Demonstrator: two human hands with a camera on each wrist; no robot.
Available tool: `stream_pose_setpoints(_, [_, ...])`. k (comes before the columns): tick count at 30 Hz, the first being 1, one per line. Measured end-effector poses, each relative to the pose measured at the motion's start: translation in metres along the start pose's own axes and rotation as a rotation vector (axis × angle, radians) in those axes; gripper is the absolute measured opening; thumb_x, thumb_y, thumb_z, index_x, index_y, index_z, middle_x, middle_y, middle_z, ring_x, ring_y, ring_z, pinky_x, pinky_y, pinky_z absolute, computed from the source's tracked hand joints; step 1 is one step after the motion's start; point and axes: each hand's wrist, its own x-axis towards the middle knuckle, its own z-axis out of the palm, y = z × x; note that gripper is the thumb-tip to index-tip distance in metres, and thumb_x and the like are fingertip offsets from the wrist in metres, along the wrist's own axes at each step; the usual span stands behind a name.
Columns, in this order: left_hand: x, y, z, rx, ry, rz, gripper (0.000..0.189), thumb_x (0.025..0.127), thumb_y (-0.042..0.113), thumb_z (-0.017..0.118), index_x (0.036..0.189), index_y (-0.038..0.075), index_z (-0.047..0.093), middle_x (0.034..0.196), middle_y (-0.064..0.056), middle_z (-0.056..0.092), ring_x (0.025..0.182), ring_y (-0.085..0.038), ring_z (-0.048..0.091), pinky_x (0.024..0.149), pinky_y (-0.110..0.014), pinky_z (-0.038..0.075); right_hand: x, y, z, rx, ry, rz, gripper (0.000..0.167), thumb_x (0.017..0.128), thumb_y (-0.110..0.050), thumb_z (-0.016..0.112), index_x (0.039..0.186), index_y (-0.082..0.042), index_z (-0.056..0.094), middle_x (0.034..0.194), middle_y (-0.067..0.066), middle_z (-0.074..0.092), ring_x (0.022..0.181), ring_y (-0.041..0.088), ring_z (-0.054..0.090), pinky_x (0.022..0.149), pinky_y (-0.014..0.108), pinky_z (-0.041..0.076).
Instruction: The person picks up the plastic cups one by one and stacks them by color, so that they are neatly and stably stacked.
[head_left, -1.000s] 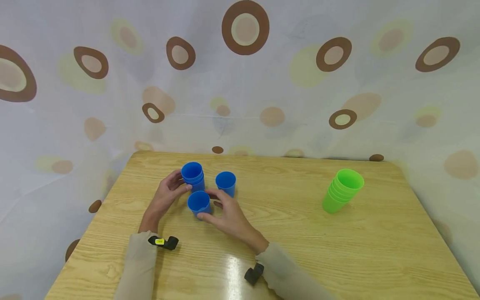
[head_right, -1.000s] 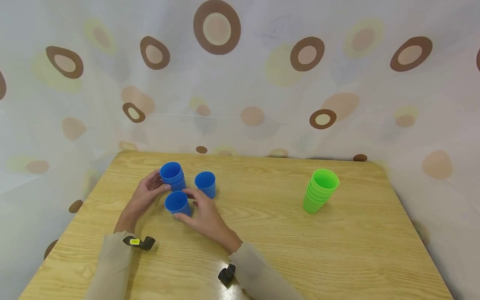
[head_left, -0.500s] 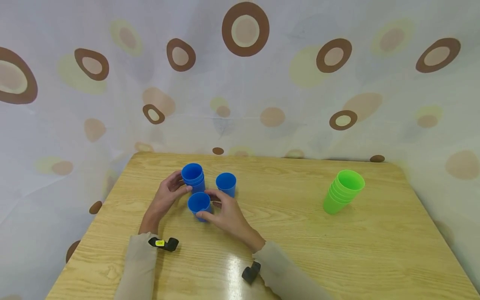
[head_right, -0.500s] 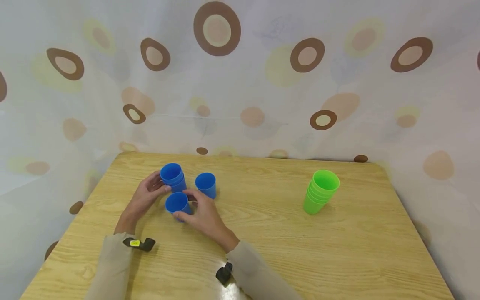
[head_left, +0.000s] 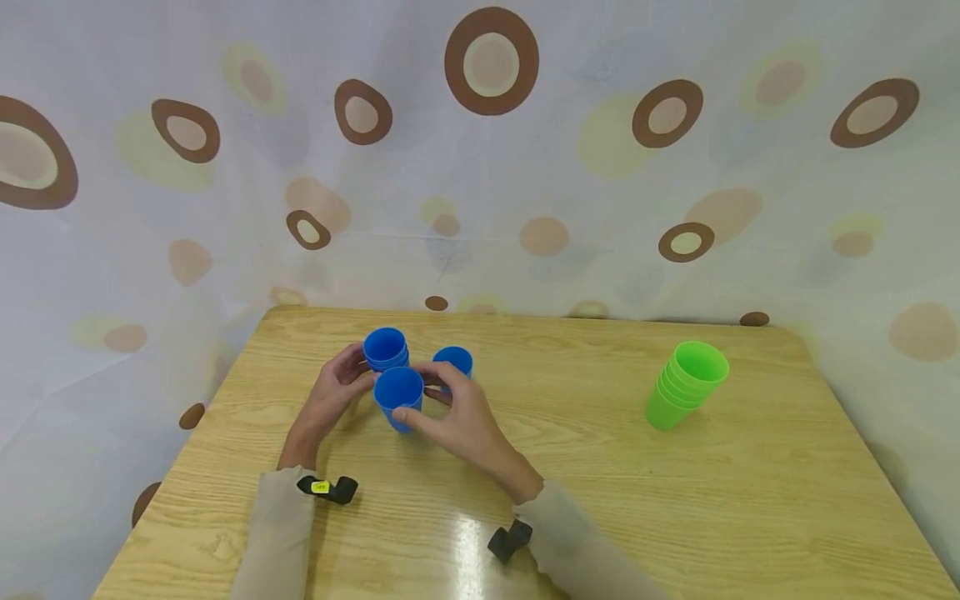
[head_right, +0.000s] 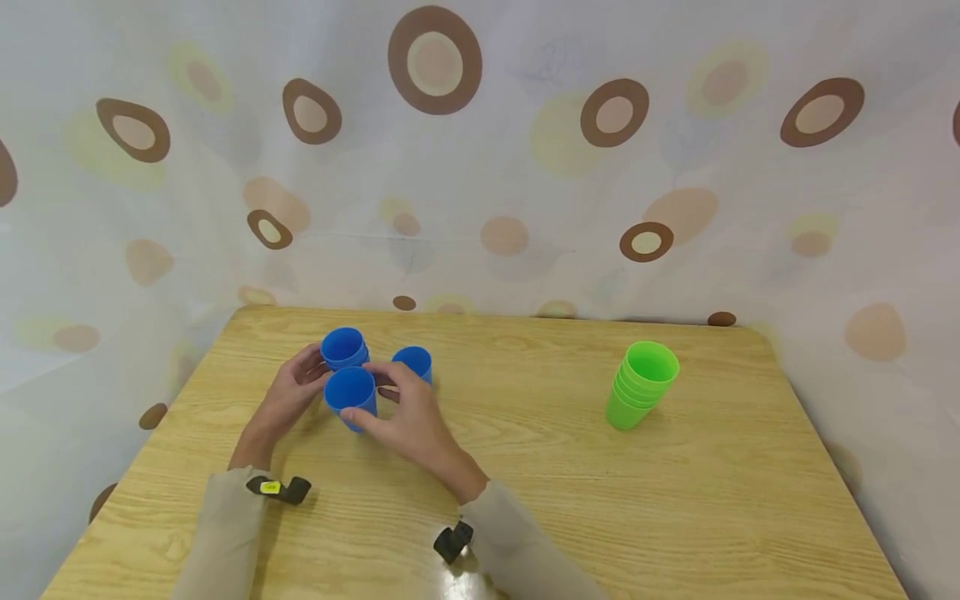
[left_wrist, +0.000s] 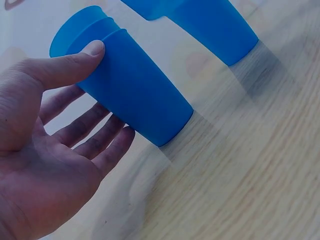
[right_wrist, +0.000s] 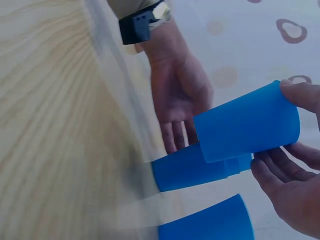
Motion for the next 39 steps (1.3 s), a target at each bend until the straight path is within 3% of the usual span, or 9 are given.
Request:
stream_pose_setpoints(9, [0.000, 0.000, 0.000, -0.004, -0.001, 0.000, 0.058, 0.102, 0.005, 0.064, 0.153, -0.005, 0.037, 0.154, -0.028, 0.042, 0.142, -0.044, 0.041, 0.105, -0.020, 0.046, 0.018, -0.016, -0.011, 0.008, 0.061, -0.081, 0.059, 0.085, -0.001, 0.083, 0.137, 0.005, 0.057, 0.132, 0.022, 0.061, 0.122, 0.038, 0.062, 0.098, 0.049, 0.055])
stream_pose_setpoints(16, [0.001, 0.001, 0.001, -0.007, 0.016, -0.038, 0.061, 0.100, 0.008, 0.067, 0.154, 0.000, 0.039, 0.154, -0.024, 0.044, 0.142, -0.040, 0.043, 0.103, -0.017, 0.046, 0.035, -0.025, -0.020, 0.005, 0.082, -0.060, 0.057, 0.087, -0.009, 0.083, 0.138, 0.000, 0.059, 0.134, 0.016, 0.062, 0.123, 0.030, 0.062, 0.102, 0.043, 0.053])
stream_pose_setpoints(39, [0.001, 0.001, 0.000, -0.027, -0.011, -0.020, 0.060, 0.102, 0.007, 0.063, 0.155, 0.000, 0.037, 0.154, -0.025, 0.043, 0.141, -0.042, 0.043, 0.103, -0.018, 0.047, 0.086, -0.022, -0.016, -0.010, 0.055, -0.041, 0.057, 0.092, -0.016, 0.080, 0.141, 0.001, 0.055, 0.138, 0.013, 0.060, 0.124, 0.025, 0.061, 0.103, 0.033, 0.052])
